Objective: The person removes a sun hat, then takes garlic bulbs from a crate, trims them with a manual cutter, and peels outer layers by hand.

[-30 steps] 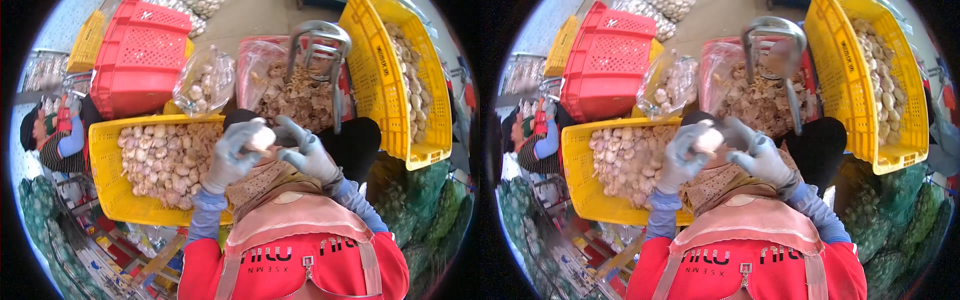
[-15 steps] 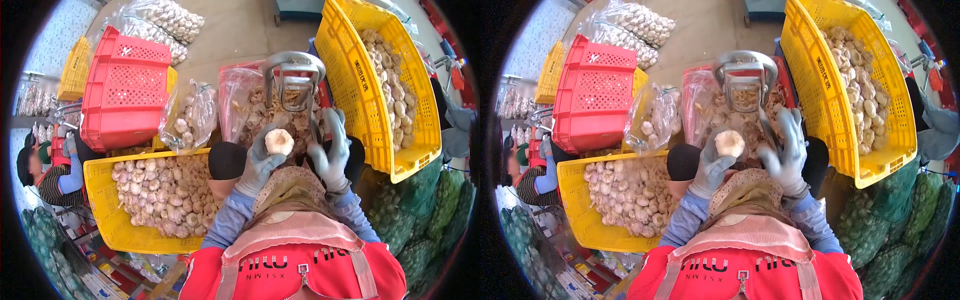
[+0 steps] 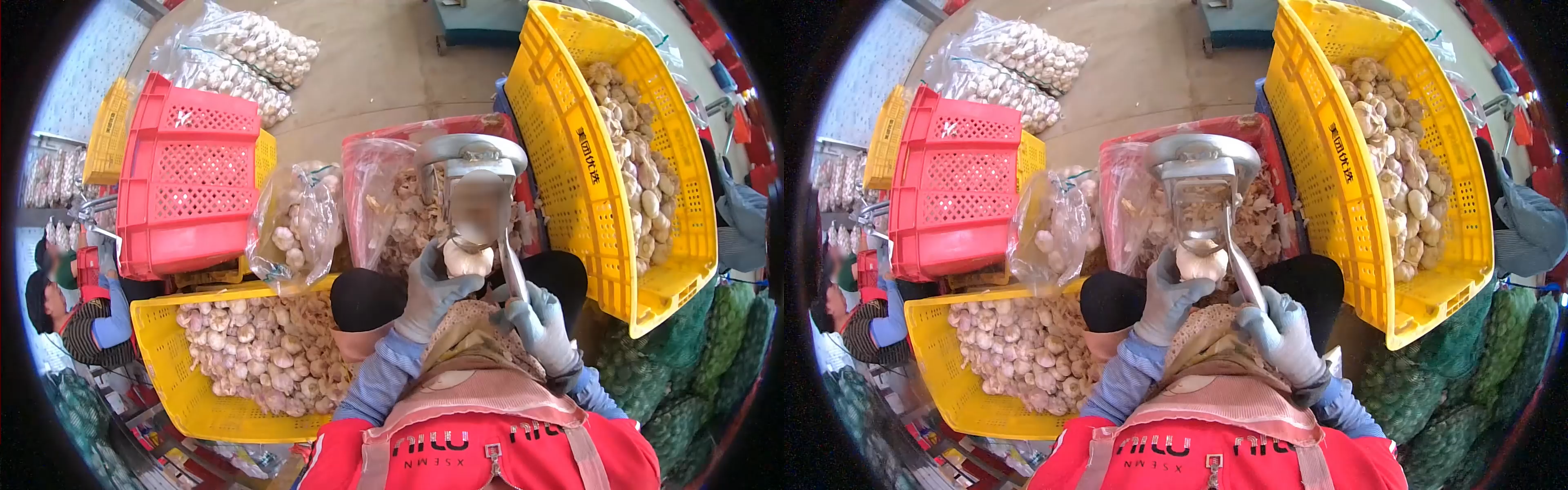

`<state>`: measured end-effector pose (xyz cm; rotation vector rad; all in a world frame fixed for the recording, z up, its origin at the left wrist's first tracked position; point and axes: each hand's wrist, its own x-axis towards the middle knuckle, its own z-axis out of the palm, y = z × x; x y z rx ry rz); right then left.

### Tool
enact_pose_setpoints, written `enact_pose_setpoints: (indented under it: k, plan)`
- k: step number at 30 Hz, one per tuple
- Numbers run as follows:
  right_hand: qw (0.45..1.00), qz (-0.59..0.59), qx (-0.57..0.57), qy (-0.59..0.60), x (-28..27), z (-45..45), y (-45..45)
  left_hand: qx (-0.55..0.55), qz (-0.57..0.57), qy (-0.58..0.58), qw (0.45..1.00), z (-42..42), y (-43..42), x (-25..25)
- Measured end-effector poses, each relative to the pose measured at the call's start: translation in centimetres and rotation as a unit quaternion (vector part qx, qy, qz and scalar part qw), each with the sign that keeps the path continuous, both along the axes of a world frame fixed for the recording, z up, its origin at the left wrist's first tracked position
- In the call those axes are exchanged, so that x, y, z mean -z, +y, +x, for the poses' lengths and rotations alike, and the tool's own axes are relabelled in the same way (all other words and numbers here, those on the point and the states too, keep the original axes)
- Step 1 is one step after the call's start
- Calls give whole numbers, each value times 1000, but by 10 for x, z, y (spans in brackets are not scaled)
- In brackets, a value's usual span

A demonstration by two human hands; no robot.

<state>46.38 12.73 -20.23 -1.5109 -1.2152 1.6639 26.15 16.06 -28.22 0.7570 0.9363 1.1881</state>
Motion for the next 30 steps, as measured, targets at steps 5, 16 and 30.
enact_pose_setpoints:
  k: [5, 16, 30]
  plan:
    - [992, -92, 23, 84, -23, 4, -6, -12, -91, -85, 992, 4, 0, -5]
    - [948, 273, 1, -164, 93, -1, 30, 63, -40, -122, 990, -9, 2, 14]
    - [970, -84, 129, 190, 84, -39, -37, 56, -130, 101, 985, 16, -78, 11]
